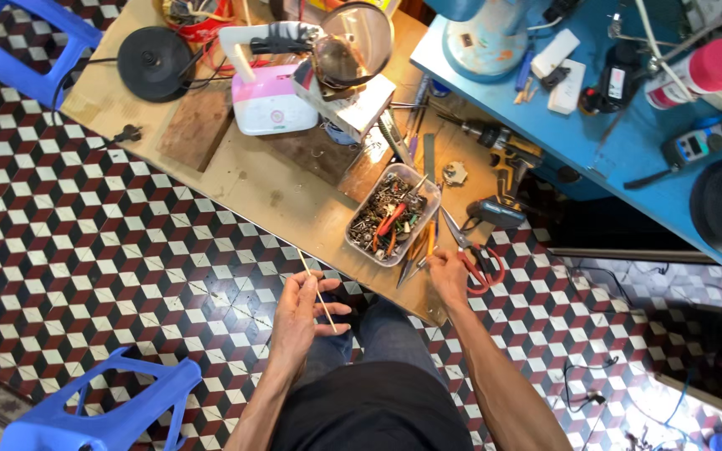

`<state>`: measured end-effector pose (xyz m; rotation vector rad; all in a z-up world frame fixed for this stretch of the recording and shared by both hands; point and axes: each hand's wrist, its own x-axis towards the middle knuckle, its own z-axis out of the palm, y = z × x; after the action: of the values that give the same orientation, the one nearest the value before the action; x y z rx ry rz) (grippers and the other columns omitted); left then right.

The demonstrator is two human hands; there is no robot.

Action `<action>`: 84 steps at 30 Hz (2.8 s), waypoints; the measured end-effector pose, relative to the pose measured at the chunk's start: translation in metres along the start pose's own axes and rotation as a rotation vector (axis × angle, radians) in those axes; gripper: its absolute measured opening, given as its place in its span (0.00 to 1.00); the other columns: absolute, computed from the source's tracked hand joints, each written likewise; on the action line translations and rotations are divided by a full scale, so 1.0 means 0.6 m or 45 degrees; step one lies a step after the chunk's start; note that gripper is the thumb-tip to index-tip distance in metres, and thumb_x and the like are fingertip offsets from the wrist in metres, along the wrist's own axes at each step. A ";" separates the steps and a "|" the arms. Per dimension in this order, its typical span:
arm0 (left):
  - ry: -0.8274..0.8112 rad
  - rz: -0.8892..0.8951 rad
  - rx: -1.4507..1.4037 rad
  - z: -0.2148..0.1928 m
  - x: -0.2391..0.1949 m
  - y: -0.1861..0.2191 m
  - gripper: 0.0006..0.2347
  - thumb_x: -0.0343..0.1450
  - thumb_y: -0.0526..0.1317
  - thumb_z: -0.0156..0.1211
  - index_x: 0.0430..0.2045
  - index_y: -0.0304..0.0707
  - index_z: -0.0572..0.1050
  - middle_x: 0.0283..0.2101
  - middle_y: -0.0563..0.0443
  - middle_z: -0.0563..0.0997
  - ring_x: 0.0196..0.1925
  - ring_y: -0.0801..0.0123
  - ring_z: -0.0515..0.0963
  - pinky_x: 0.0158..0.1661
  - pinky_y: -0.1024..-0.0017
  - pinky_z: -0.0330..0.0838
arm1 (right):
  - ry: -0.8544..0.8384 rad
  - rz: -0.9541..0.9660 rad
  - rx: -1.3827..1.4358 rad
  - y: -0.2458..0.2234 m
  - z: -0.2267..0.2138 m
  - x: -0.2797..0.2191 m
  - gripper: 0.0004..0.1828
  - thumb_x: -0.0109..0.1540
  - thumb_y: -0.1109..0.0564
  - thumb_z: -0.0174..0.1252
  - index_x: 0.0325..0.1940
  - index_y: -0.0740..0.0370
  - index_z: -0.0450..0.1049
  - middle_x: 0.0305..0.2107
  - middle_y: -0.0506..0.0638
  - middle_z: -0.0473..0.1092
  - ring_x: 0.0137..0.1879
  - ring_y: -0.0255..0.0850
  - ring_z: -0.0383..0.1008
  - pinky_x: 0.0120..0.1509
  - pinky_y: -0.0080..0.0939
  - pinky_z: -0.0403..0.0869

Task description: The person files a small metal piece using a metal file, repeatedly rubbing the file along its edges. The person holds the piece with both hands and rotates it to access different sides while working at a cluttered electronics workbench.

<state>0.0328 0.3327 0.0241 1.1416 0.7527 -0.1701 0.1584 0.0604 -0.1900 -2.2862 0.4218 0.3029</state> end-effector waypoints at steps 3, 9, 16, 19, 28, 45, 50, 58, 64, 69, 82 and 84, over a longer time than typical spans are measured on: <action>-0.003 0.064 -0.025 0.023 0.003 0.008 0.14 0.77 0.46 0.46 0.46 0.32 0.65 0.48 0.40 0.77 0.33 0.66 0.84 0.27 0.65 0.84 | -0.080 0.073 -0.090 0.033 0.006 -0.017 0.18 0.59 0.49 0.59 0.49 0.59 0.80 0.40 0.61 0.78 0.49 0.54 0.79 0.55 0.49 0.74; 0.035 0.214 0.070 0.062 -0.001 0.030 0.16 0.77 0.49 0.45 0.43 0.30 0.65 0.45 0.40 0.79 0.29 0.68 0.83 0.21 0.70 0.81 | -0.564 0.301 0.401 0.085 0.040 -0.038 0.16 0.61 0.55 0.59 0.42 0.72 0.80 0.28 0.59 0.76 0.33 0.44 0.78 0.37 0.45 0.76; 0.086 0.252 0.120 0.069 0.008 0.036 0.16 0.77 0.49 0.46 0.43 0.31 0.66 0.43 0.40 0.80 0.26 0.70 0.81 0.18 0.73 0.77 | -0.590 0.219 0.328 0.051 0.050 -0.032 0.20 0.59 0.54 0.62 0.53 0.64 0.74 0.27 0.52 0.77 0.31 0.39 0.79 0.36 0.40 0.76; 0.060 0.215 0.136 0.052 0.032 0.050 0.16 0.76 0.49 0.46 0.42 0.31 0.67 0.43 0.40 0.80 0.26 0.69 0.81 0.18 0.72 0.78 | -0.452 0.232 0.387 0.039 0.044 -0.028 0.23 0.58 0.55 0.61 0.57 0.60 0.71 0.27 0.52 0.77 0.31 0.39 0.79 0.37 0.40 0.77; -0.082 0.212 0.307 -0.041 0.154 0.137 0.15 0.76 0.46 0.48 0.48 0.31 0.67 0.46 0.41 0.79 0.32 0.68 0.82 0.24 0.70 0.81 | -0.066 0.138 0.120 -0.056 0.084 -0.059 0.17 0.62 0.50 0.60 0.51 0.57 0.80 0.25 0.52 0.78 0.31 0.40 0.78 0.38 0.42 0.73; -0.592 0.005 0.471 -0.072 0.258 0.196 0.17 0.77 0.45 0.50 0.54 0.31 0.72 0.46 0.40 0.84 0.42 0.69 0.84 0.43 0.76 0.80 | 0.507 -0.479 -0.073 -0.389 0.033 0.057 0.13 0.64 0.55 0.59 0.49 0.65 0.76 0.47 0.61 0.74 0.54 0.58 0.72 0.58 0.53 0.71; -0.602 -0.181 0.333 -0.063 0.252 0.232 0.18 0.75 0.44 0.51 0.56 0.32 0.70 0.47 0.39 0.84 0.40 0.67 0.84 0.35 0.72 0.81 | 0.137 -0.494 -0.548 -0.426 0.078 0.248 0.21 0.62 0.48 0.62 0.51 0.65 0.74 0.48 0.63 0.73 0.57 0.59 0.72 0.60 0.55 0.72; -0.593 -0.234 0.257 -0.049 0.258 0.277 0.17 0.75 0.44 0.52 0.54 0.31 0.68 0.50 0.40 0.81 0.39 0.67 0.84 0.31 0.68 0.84 | -0.001 -0.481 -0.404 -0.432 0.061 0.287 0.29 0.61 0.44 0.60 0.64 0.52 0.69 0.54 0.65 0.72 0.55 0.64 0.73 0.52 0.60 0.72; -0.659 -0.208 0.268 -0.041 0.262 0.261 0.15 0.75 0.43 0.55 0.50 0.31 0.70 0.48 0.44 0.82 0.38 0.70 0.83 0.35 0.73 0.82 | 0.220 -0.450 -0.310 -0.425 -0.016 0.238 0.28 0.60 0.51 0.63 0.61 0.63 0.66 0.48 0.64 0.71 0.47 0.63 0.74 0.49 0.58 0.72; -0.718 -0.158 0.356 -0.026 0.254 0.246 0.13 0.74 0.42 0.59 0.47 0.31 0.73 0.43 0.48 0.81 0.38 0.74 0.82 0.36 0.75 0.79 | 0.454 -0.377 0.065 -0.433 -0.093 0.116 0.25 0.61 0.57 0.65 0.60 0.64 0.66 0.43 0.59 0.72 0.38 0.48 0.76 0.45 0.48 0.74; -0.526 -0.369 -0.238 -0.009 0.288 0.235 0.11 0.71 0.39 0.65 0.41 0.33 0.72 0.38 0.49 0.79 0.41 0.70 0.82 0.46 0.74 0.80 | 0.578 0.092 1.705 -0.417 -0.150 -0.209 0.16 0.68 0.50 0.65 0.46 0.68 0.75 0.31 0.51 0.75 0.32 0.33 0.75 0.35 0.32 0.72; -0.533 -0.340 -0.267 -0.001 0.290 0.240 0.12 0.71 0.39 0.64 0.42 0.32 0.71 0.39 0.48 0.80 0.42 0.70 0.82 0.47 0.75 0.80 | 0.685 0.133 1.521 -0.416 -0.154 -0.229 0.14 0.67 0.53 0.65 0.49 0.65 0.73 0.34 0.52 0.75 0.34 0.35 0.76 0.39 0.32 0.74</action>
<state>0.2324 0.4382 0.0252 0.7677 0.5305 -0.5254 0.1376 0.1813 0.0830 -1.1280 0.7362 -0.4439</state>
